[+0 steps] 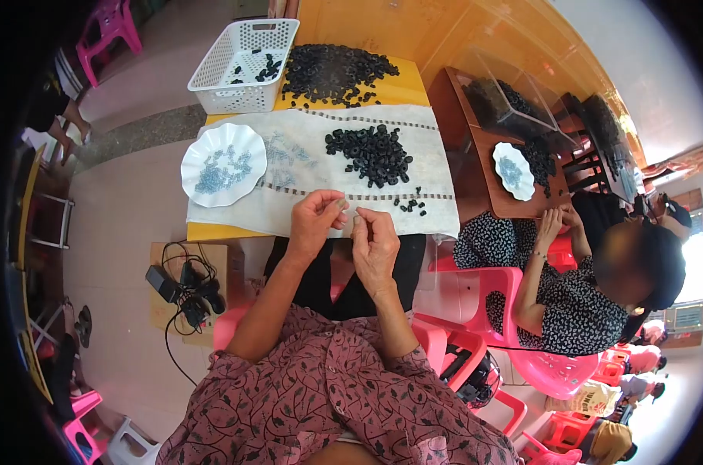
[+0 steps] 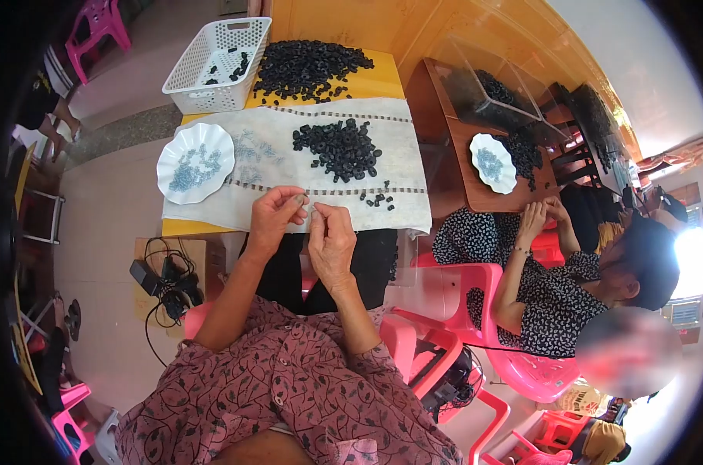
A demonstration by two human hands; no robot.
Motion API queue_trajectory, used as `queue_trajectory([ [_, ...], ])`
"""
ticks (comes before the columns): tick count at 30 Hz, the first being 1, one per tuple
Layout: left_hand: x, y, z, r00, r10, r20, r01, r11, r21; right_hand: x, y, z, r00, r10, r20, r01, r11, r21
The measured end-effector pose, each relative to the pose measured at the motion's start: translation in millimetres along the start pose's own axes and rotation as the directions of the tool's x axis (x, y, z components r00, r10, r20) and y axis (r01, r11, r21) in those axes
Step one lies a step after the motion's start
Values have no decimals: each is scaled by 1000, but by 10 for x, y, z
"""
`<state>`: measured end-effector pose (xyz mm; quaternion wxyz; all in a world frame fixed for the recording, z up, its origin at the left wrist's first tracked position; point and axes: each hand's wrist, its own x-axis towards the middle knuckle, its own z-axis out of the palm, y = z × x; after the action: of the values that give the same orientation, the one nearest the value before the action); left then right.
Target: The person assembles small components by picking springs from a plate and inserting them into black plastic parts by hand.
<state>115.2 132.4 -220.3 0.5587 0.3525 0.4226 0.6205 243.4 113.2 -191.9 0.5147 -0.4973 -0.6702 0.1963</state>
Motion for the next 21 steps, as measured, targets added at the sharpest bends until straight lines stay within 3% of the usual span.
queue_trajectory([
  [9, -400, -4, 14, 998, 13, 54, -14, 1000, 21, -192, -140, -30, 999, -39, 10, 38, 995, 89],
  [14, -519, -6, -11, 997, -61, 38, 66, 985, -158, -297, -137, -76, 998, -60, 20, 58, 994, 96],
  [21, -696, 6, -41, 997, -66, -35, 56, 970, -236, -407, -208, -68, 994, -67, 90, 49, 982, 182],
])
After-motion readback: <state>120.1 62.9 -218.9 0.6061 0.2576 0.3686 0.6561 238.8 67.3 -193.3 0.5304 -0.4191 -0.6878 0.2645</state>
